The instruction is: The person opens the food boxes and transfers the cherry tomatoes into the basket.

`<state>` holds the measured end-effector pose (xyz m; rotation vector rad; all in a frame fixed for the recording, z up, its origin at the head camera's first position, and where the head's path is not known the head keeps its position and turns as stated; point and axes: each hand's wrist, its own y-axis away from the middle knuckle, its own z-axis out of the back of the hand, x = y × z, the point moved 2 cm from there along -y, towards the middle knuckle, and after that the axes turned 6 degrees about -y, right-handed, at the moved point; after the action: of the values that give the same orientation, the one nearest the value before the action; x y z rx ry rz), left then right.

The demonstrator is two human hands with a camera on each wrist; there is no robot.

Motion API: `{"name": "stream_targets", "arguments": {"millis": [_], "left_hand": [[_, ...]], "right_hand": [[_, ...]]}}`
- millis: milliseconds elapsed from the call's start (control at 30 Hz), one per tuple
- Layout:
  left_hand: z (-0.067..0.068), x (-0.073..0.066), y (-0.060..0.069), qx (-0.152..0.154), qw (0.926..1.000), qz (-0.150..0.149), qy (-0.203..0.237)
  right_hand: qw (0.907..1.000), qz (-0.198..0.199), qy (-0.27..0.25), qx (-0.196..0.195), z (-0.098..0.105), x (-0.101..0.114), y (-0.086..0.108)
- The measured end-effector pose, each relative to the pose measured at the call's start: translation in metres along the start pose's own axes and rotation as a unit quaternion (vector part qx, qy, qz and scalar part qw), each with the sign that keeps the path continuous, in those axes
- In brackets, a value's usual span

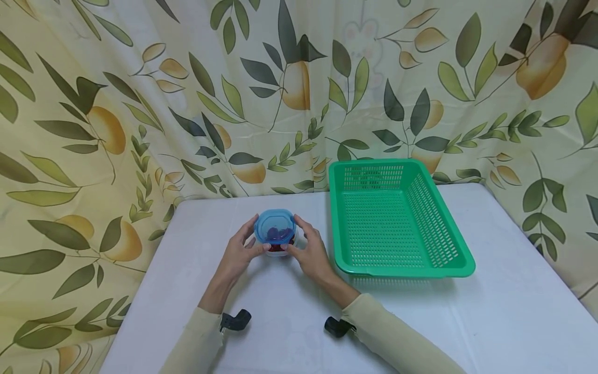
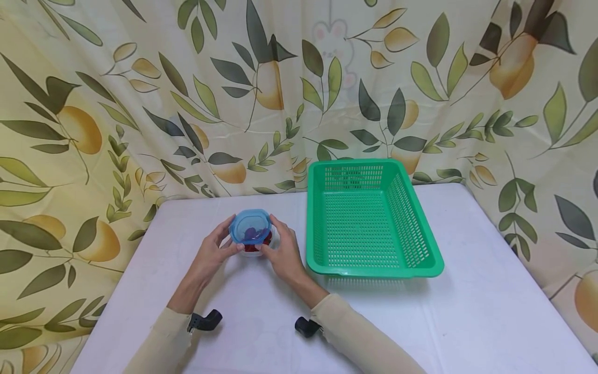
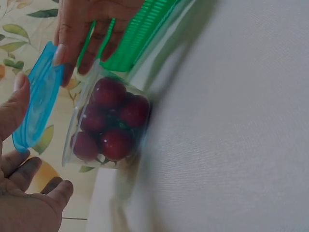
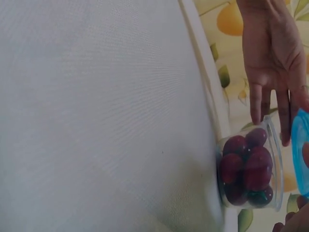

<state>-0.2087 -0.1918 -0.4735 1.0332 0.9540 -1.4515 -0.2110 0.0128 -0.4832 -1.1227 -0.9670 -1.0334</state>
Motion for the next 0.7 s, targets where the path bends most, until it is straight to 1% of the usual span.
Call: {"name": "stream_targets", "arguments": {"millis": [33,167,267,400,533,700], "left_hand": [[0.001,0.003,-0.002,-0.004,1.0,-0.007,-0.004],[0.001,0.002,-0.004,-0.017,0.9996,-0.016,-0.014],[-0.001,-0.002,-0.006,-0.027,0.999,-0.034,-0.003],[-0.002,-0.007,-0.008,-0.049,0.9974,-0.051,0.01],[-0.004,-0.012,-0.009,-0.088,0.9948,-0.051,0.001],[-0.003,-0.014,-0.013,-0.15,0.9869,-0.056,0.013]], "right_hand": [[1.0,0.002,0.001,-0.006,0.0,0.0,-0.001],[0.9992,0.011,-0.018,-0.034,0.0,0.001,-0.006],[0.9976,0.012,-0.046,-0.049,-0.001,0.002,-0.01],[0.994,-0.004,-0.088,-0.065,-0.003,0.005,-0.014],[0.9882,-0.017,-0.121,-0.093,-0.006,0.006,-0.018],[0.9853,-0.026,-0.095,-0.14,-0.007,0.009,-0.022]]}}
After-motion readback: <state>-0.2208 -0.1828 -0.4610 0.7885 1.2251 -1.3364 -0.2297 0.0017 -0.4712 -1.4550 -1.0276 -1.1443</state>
